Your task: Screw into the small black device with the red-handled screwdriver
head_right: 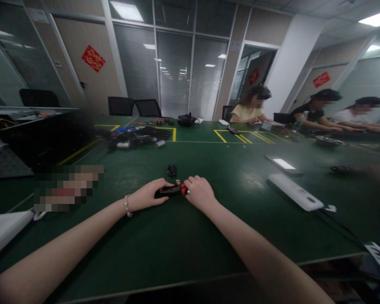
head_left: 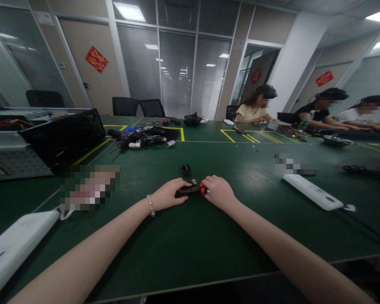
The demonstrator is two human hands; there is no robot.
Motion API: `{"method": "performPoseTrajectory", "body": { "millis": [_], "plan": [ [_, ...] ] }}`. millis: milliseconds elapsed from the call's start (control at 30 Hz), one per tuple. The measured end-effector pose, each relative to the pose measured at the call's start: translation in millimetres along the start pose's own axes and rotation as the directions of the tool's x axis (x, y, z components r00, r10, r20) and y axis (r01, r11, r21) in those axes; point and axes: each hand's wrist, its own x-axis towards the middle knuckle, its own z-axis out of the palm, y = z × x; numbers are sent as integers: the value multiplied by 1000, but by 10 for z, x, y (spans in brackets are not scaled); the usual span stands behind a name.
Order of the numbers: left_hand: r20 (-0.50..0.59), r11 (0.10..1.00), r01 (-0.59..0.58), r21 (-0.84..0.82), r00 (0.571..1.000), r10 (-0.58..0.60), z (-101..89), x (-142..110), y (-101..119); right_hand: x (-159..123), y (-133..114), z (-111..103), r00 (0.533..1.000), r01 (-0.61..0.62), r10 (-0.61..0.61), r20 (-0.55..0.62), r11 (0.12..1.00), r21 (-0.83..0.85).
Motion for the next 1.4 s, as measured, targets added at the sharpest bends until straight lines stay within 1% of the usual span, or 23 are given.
{"method": "performPoseTrajectory", "body": {
  "millis": [500,867,1233,1400],
  "plan": [
    [-6,1000,-6,24,1000,6,7,-1,1,2,-3,-1,1000,13,-13,14,1000,-16],
    [0,1000,2,7,1000,-2,4,-1,-3,3,7,3,1000,12,-11,21,1000,-6],
    [-8,1000,-16,7,1000,16,7,1,-8,-1,13,9,1000,9,-9,6,1000,-1],
    [-20,1000,-29,10,999,29,20,-1,-23,3,11,8,1000,8,-7,22,1000,-2]
  ]
}}
